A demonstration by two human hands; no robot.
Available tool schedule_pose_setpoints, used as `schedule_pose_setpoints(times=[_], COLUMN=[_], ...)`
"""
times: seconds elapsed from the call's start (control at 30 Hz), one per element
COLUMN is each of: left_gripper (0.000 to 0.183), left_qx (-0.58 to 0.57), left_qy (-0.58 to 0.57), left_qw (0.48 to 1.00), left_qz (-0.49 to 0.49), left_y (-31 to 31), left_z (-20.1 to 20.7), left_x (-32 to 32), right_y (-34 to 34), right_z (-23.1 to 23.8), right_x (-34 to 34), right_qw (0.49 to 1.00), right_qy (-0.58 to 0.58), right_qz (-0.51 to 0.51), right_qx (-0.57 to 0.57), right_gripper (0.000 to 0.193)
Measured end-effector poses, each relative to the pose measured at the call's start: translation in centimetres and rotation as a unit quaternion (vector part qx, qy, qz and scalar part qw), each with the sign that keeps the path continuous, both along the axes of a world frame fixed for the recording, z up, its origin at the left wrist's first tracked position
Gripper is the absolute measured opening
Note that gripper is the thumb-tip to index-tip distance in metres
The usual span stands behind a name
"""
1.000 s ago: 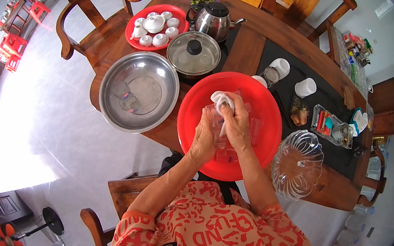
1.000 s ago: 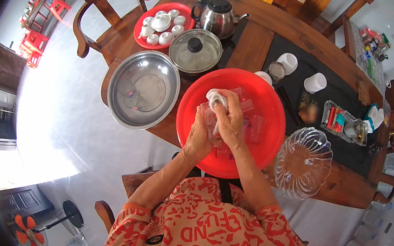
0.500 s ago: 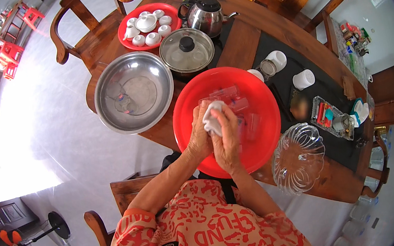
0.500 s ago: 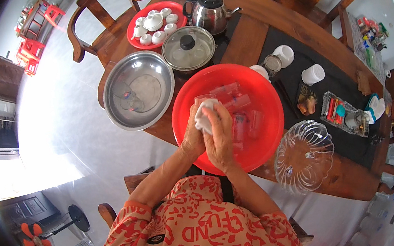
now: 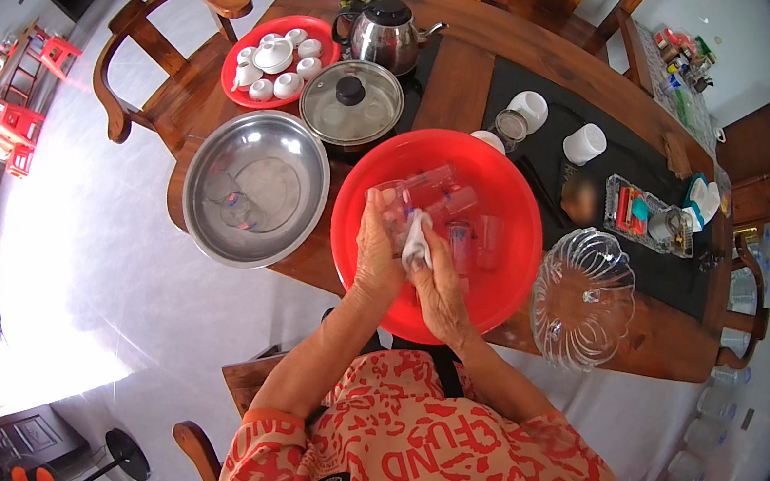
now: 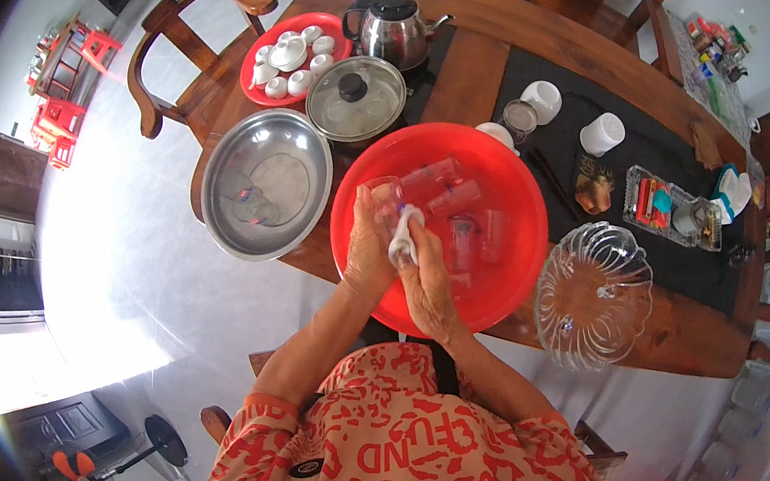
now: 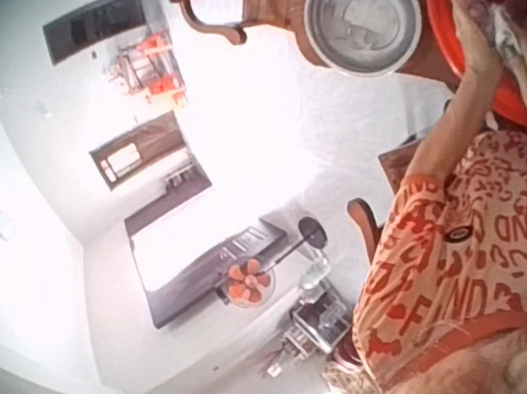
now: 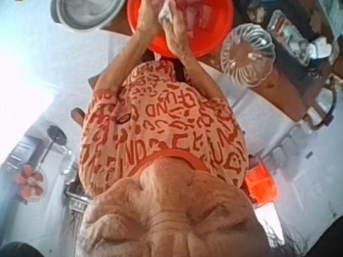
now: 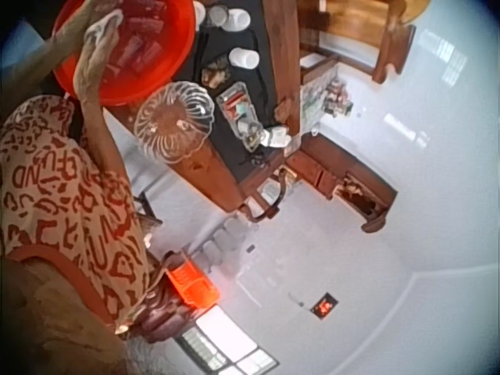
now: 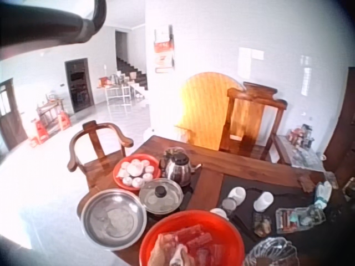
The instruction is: The person dries small clear glasses and a glass bowl using a white cloth. They pick up each glass from a red plastic basin, wipe it thoroughly, and place it into a metal tray. The person also wipes the glass bowl and places it on the table.
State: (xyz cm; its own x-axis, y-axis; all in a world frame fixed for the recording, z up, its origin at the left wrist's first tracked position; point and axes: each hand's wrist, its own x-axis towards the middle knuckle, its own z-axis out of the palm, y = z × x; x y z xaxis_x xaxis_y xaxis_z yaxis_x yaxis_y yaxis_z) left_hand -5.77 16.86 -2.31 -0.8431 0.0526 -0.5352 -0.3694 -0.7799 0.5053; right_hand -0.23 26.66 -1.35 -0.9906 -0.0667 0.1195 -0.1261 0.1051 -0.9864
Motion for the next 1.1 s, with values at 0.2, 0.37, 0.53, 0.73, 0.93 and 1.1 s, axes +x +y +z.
schedule_pose_setpoints(times=[0.2,0.37,0.53,0.73,0.93,1.1], left_gripper=[0.052,0.052,0.047,0.045,0.058,0.07], left_qx=[-0.091,-0.05,0.002,0.115,0.201,0.116], left_qy=[0.113,0.064,0.02,-0.009,0.053,0.015], left_qw=[0.989,0.996,0.999,0.993,0.975,0.988], left_qz=[-0.022,-0.036,-0.024,-0.028,-0.083,-0.098], left_y=[-1.7,-2.1,-2.7,-0.1,0.4,1.2], left_z=[1.9,1.8,0.3,0.7,-0.4,2.0], left_x=[-1.0,-1.2,-1.2,-0.4,0.1,0.8], right_y=[1.4,-0.3,3.7,1.2,0.2,1.2], right_z=[-5.4,-6.1,-3.3,3.6,2.3,1.3], right_x=[-1.7,-3.1,-2.6,-0.7,-3.4,-6.0], right_qw=[0.973,0.856,0.957,0.974,0.945,0.998], right_qy=[-0.013,0.089,-0.005,0.159,0.224,0.003], right_qz=[0.094,0.091,0.129,-0.003,-0.075,-0.066], right_qx=[0.21,0.501,0.261,0.162,0.224,0.011], right_gripper=[0.045,0.052,0.04,0.043,0.036,0.03])
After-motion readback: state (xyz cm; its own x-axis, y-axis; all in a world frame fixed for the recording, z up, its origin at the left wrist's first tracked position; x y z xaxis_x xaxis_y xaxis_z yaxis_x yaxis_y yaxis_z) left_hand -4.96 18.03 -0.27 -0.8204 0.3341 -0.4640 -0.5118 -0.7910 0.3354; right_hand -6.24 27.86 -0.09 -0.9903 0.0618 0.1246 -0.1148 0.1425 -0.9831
